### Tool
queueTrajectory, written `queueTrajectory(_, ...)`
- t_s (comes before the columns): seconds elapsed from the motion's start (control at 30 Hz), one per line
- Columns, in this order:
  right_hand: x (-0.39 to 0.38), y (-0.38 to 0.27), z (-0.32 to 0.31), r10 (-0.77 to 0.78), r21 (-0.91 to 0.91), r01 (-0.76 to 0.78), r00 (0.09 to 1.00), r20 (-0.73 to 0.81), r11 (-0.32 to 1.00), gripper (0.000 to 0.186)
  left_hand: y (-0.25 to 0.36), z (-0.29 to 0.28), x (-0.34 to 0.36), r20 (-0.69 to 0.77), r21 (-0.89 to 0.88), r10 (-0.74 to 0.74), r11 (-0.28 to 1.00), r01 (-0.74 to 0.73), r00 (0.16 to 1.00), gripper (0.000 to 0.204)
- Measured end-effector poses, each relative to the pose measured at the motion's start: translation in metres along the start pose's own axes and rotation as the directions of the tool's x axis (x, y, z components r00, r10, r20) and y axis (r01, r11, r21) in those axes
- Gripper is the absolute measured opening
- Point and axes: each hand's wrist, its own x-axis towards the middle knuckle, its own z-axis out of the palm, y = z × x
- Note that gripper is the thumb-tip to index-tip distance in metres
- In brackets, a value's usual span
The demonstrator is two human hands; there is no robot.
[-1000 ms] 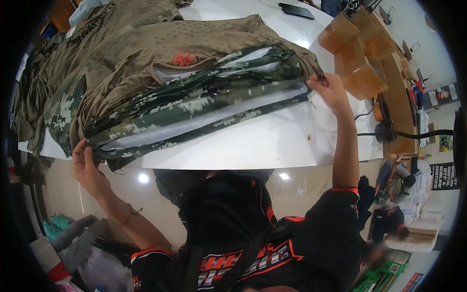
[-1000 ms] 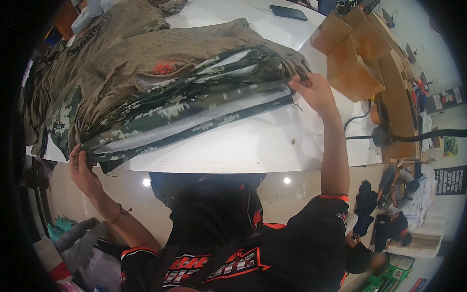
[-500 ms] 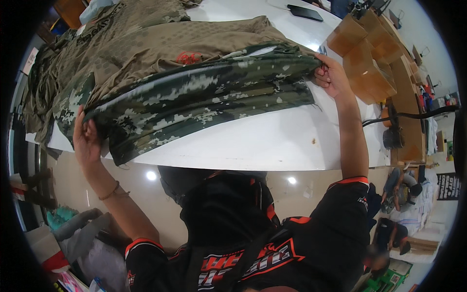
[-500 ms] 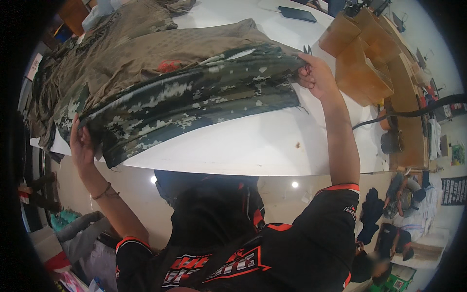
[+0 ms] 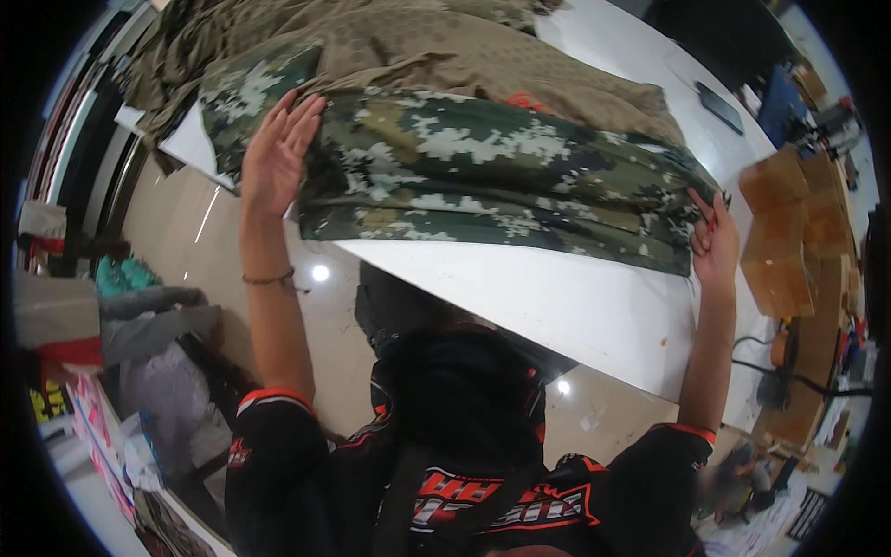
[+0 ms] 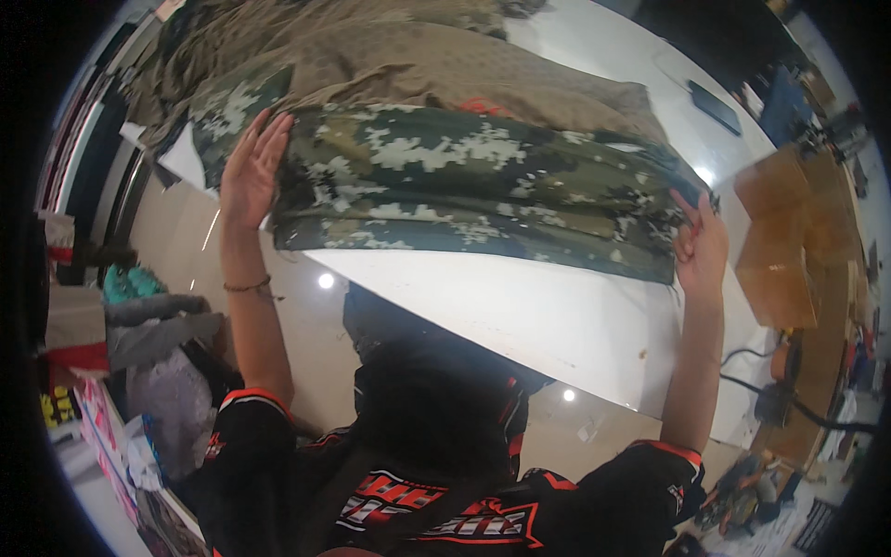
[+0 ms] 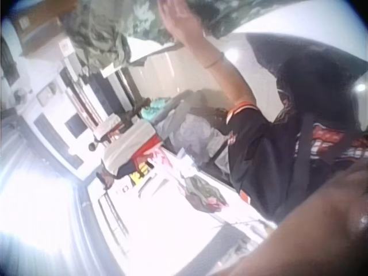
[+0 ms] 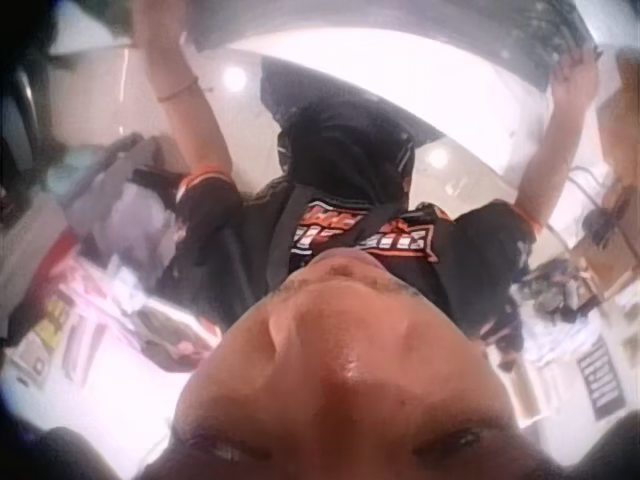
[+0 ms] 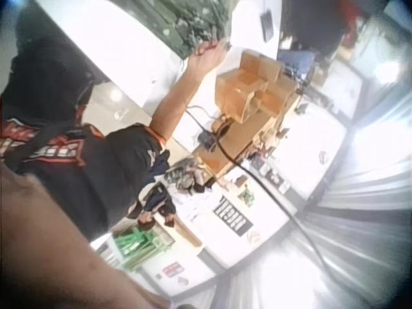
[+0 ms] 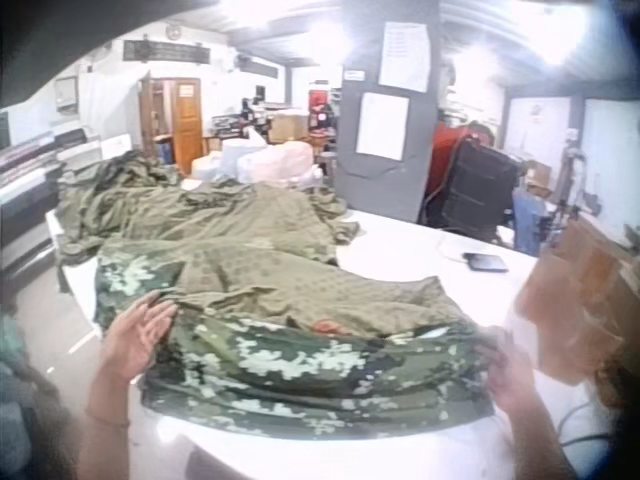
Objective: The person uses red-handled scissors to cut along the edge of a camouflage-patterned fabric laid on a white table. The person repeatedly lifts and adjusts the fabric to access different sections while cutting.
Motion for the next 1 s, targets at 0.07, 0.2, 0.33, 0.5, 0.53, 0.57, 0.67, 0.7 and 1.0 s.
queueTrajectory(0.07, -0.004, 0.003, 0.007, -0.042, -0.076, 0.041, 0.999, -0.003, 0.996, 0.029, 0.006, 0.000, -0.001, -0.044, -0.100, -0.044, 0.994, 0.040, 0.998, 0.048)
queueTrajectory(0.2, -0.004, 0.000, 0.005, -0.107, -0.015, 0.110, 0.987, 0.117, 0.994, 0.030, 0.012, -0.026, -0.012, 0.029, -0.103, -0.038, 0.994, 0.041, 0.999, 0.048)
queueTrajectory(0.33, -0.013, 0.007, 0.023, -0.293, -0.196, 0.288, 0.956, 0.005, 0.937, 0.024, 0.013, -0.025, -0.038, -0.047, 0.031, 0.036, 0.999, -0.034, 0.998, 0.040)
queueTrajectory(0.5, -0.013, 0.020, 0.034, -0.454, -0.305, 0.475, 0.879, 0.142, 0.825, 0.015, 0.012, -0.038, -0.084, -0.096, 0.318, 0.140, 0.942, -0.103, 0.986, 0.027)
queueTrajectory(0.53, -0.015, 0.023, 0.039, -0.495, -0.316, 0.525, 0.851, 0.178, 0.790, 0.014, 0.015, -0.032, -0.094, -0.125, 0.328, 0.160, 0.938, -0.111, 0.979, 0.022)
queueTrajectory(0.57, -0.020, 0.025, 0.048, -0.533, -0.324, 0.576, 0.817, 0.219, 0.750, 0.013, 0.014, -0.036, -0.105, -0.160, 0.391, 0.172, 0.915, -0.098, 0.972, 0.021)
queueTrajectory(0.67, -0.027, 0.045, 0.057, -0.633, -0.349, 0.753, 0.658, 0.408, 0.558, 0.010, 0.006, -0.039, -0.130, -0.280, 0.518, 0.212, 0.854, -0.039, 0.936, 0.015)
queueTrajectory(0.7, -0.024, 0.051, 0.057, -0.663, -0.347, 0.814, 0.580, 0.473, 0.466, 0.011, 0.000, -0.036, -0.137, -0.315, 0.578, 0.234, 0.816, -0.010, 0.920, 0.015)
queueTrajectory(1.0, -0.107, 0.059, 0.188, -0.386, -0.098, 0.897, 0.281, 0.879, 0.430, 0.010, -0.033, 0.007, -0.149, -0.212, 0.882, 0.550, 0.464, -0.085, 0.808, 0.021)
